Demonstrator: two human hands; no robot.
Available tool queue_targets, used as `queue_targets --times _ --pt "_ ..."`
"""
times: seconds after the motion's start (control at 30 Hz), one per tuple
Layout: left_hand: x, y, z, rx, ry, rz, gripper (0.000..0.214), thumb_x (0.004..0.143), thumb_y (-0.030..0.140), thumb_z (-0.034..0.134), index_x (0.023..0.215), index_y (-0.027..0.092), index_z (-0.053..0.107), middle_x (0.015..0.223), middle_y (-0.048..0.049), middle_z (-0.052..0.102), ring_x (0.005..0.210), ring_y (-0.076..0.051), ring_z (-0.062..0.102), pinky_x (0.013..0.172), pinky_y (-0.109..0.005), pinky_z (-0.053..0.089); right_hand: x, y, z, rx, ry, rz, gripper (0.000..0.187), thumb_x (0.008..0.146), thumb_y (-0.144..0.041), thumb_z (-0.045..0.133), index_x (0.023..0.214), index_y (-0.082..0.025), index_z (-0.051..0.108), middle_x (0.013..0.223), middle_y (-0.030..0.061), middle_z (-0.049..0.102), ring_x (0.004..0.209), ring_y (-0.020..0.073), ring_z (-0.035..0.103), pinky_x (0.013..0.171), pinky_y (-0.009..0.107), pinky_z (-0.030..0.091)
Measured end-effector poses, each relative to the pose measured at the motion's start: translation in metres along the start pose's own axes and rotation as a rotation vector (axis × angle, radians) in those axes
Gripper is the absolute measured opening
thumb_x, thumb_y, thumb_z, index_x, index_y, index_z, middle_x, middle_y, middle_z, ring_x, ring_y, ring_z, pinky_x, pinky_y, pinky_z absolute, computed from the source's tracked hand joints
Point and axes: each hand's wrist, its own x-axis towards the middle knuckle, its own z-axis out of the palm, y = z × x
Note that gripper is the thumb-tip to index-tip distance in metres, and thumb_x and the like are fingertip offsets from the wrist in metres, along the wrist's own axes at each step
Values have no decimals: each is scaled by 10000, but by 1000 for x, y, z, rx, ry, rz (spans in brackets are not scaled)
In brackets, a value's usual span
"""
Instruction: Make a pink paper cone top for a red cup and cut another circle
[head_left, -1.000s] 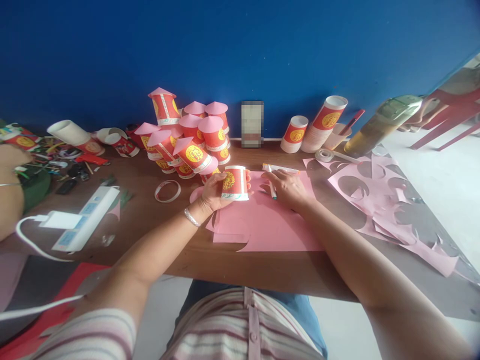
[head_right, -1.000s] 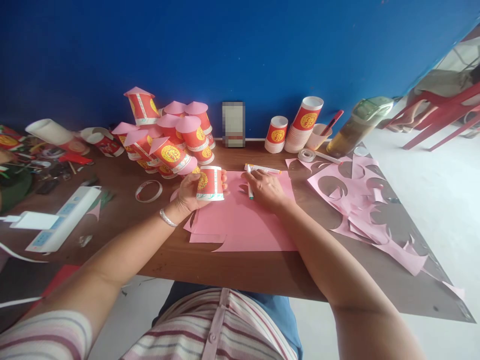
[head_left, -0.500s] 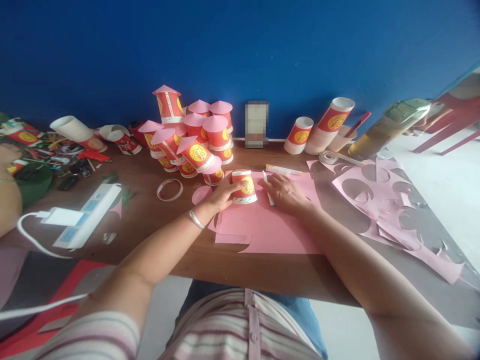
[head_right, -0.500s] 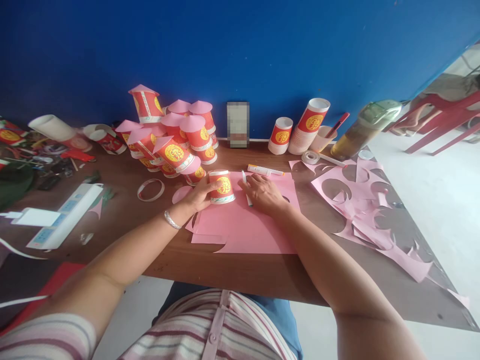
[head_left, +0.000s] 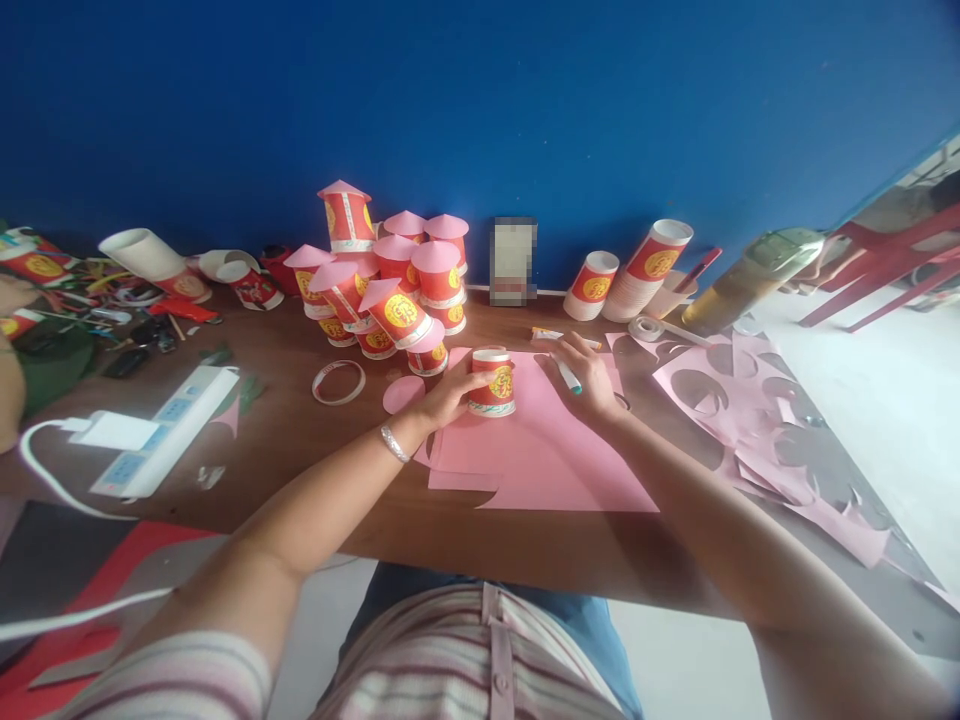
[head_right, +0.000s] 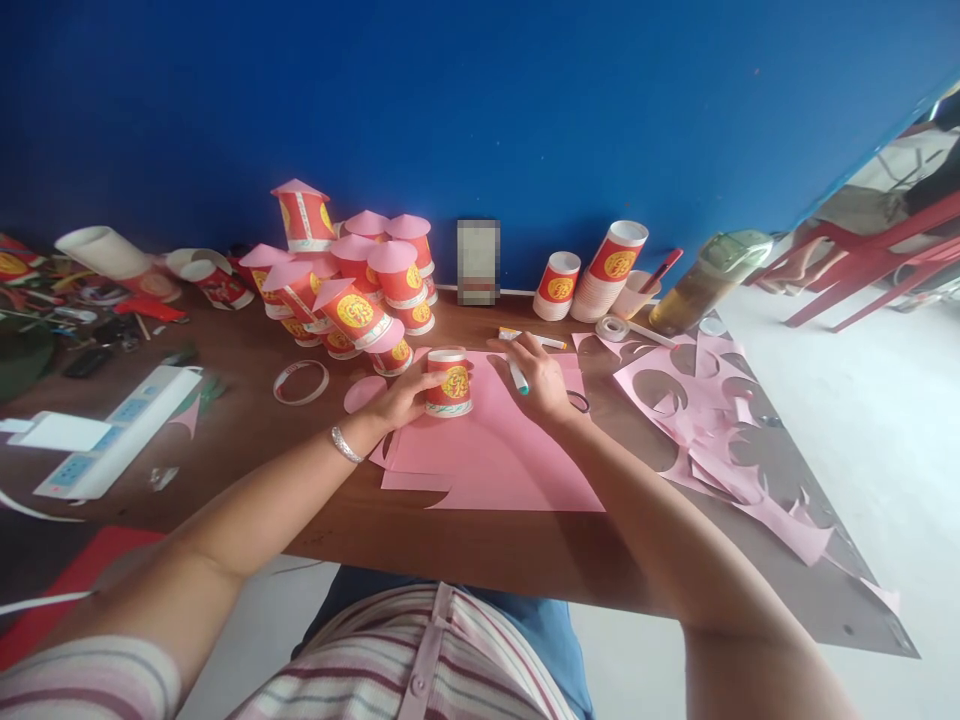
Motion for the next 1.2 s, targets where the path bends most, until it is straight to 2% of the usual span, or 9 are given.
queue_targets --times 0.07,0.13,0.2,0.3,0.43,0.53,0.67,0.9,1.2 --pt "2 -3 -3 -36 -3 3 524 790 369 838 1259 200 678 1166 -102 752 1100 -269 698 931 -372 527 -2 -12 -6 161 34 8 379 1076 -504 486 1123 -249 763 1001 84 713 875 240 693 803 402 587" --pt "3 -5 -5 -33 -15 21 495 790 371 834 1229 191 695 1151 -98 755 1045 -247 706 891 -347 532 -8 -23 -10 307 45 69 358 1075 -490 503 1043 -242 759 843 43 702 794 217 691 783 389 592" --pt "4 -6 -6 -20 -24 39 466 797 379 826 1200 179 705 1158 -100 751 1006 -234 704 854 -331 533 -16 -29 -10 434 46 176 324 1067 -487 532 1027 -231 726 698 -2 655 686 193 679 713 360 586" --pt "2 -5 -5 -16 -20 50 481 814 379 810 1242 193 693 1183 -96 741 1059 -251 696 894 -351 535 -29 -32 -4 556 79 220 262 1028 -482 603 1020 -224 651 707 -15 669 614 172 673 586 310 554" --pt "3 -6 -4 17 43 104 501 818 394 826 1259 205 681 1195 -85 721 1146 -258 660 971 -366 517 -41 -35 3 382 95 95 139 1012 -377 607 995 -240 620 778 12 703 642 176 680 590 315 548" --pt "5 -7 -5 98 94 140 483 813 448 849 1188 193 682 1113 -71 708 1061 -228 656 927 -343 513 -43 -40 3 273 102 -39 50 1006 -283 590 998 -245 623 808 20 720 685 181 691 631 323 557" --pt "4 -5 -4 206 93 137 434 819 496 841 1063 170 690 969 -51 691 950 -207 652 854 -317 503 -45 -47 5 228 61 -154 57 1017 -246 571 1026 -244 627 841 23 732 689 171 687 633 314 554" --pt "-5 5 3 204 152 139 395 833 420 825 1148 199 735 1111 -81 724 1247 -284 609 1048 -368 466 -49 -44 12 218 75 -176 85 1034 -257 587 1098 -254 642 935 46 766 809 195 744 711 331 598" --pt "1 -6 -8 179 -3 107 534 768 323 827 1263 195 674 1149 -80 724 1109 -267 660 949 -368 517 -48 -40 12 149 81 -189 172 1046 -322 579 1173 -255 674 1039 81 812 939 247 796 816 396 656"
